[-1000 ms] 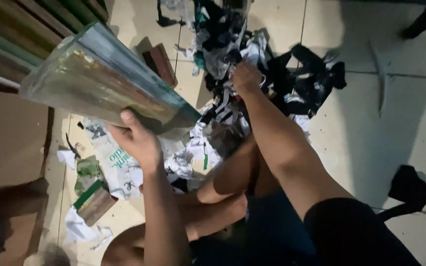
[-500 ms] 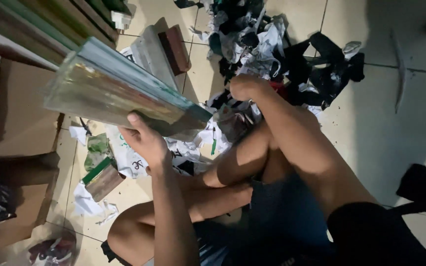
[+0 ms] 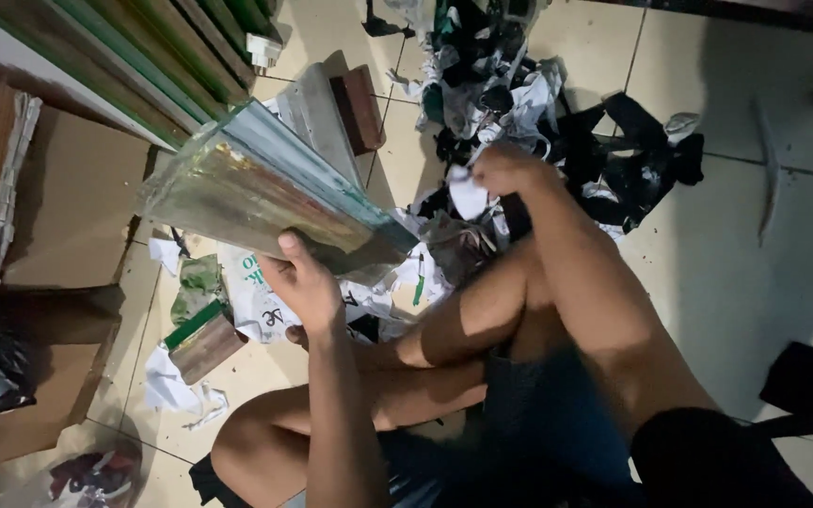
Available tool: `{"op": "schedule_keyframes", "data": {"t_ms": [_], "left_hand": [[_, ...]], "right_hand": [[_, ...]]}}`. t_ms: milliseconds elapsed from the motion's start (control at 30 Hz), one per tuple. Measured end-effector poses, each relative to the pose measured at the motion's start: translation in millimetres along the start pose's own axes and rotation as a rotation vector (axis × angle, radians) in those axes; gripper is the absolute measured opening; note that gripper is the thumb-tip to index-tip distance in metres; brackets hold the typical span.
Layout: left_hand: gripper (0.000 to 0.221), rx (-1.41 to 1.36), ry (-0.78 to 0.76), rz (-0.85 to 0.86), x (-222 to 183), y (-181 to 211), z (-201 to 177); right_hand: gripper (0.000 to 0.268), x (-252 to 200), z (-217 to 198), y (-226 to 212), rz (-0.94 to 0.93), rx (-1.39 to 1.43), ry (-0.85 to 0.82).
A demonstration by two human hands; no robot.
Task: Cleaning ink off a screen printing squeegee using small scraps of fabric.
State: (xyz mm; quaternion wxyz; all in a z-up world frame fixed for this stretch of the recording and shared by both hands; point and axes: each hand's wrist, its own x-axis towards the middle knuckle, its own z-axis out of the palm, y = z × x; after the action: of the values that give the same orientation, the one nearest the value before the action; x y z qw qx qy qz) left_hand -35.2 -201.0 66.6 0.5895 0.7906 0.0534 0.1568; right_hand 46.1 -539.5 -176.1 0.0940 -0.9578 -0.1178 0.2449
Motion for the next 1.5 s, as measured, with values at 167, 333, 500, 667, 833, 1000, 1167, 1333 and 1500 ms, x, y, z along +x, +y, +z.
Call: {"op": "schedule_keyframes", "data": {"t_ms": [167, 333, 500, 667, 833, 1000, 1167, 1333, 1500], "left_hand": [[0.039, 0.011, 0.019, 0.046, 0, 7, -2], [0.037, 0.025, -0.005, 0.047, 3, 11, -11], [0.044, 0.020, 0.016, 0.029, 4, 13, -15], [0.046, 0.097, 0.199, -0.077, 5, 12, -19], [0.043, 0.083, 0.350, -0.093, 12, 39, -45], [0.066, 0.162, 0.477, -0.190, 15, 56, -76], [0.051, 0.004, 0.529, -0.053, 23, 58, -94], [0.083, -0.042, 0.539, -0.260, 40, 27, -122], [0.071, 0.015, 0.554, -0.497, 77, -69, -147]], "right_hand": [[0.044, -62, -69, -17, 0.139, 0.339, -0.047], [0.047, -86, -104, -32, 0.253, 0.295, -0.088], [0.057, -114, -138, -35, 0.296, 0.562, -0.008], [0.053, -106, -119, -17, 0.383, 0.720, 0.095], [0.058, -87, -77, -13, 0.220, 1.670, 0.328], [0.032, -80, -73, 3, 0.259, 1.654, 0.132], [0.054, -106, -108, -37, 0.464, 1.121, 0.323], [0.012, -79, -86, -53, 0.332, 1.734, 0.505], [0.043, -45, -44, -35, 0.368, 1.647, 0.362]]}}
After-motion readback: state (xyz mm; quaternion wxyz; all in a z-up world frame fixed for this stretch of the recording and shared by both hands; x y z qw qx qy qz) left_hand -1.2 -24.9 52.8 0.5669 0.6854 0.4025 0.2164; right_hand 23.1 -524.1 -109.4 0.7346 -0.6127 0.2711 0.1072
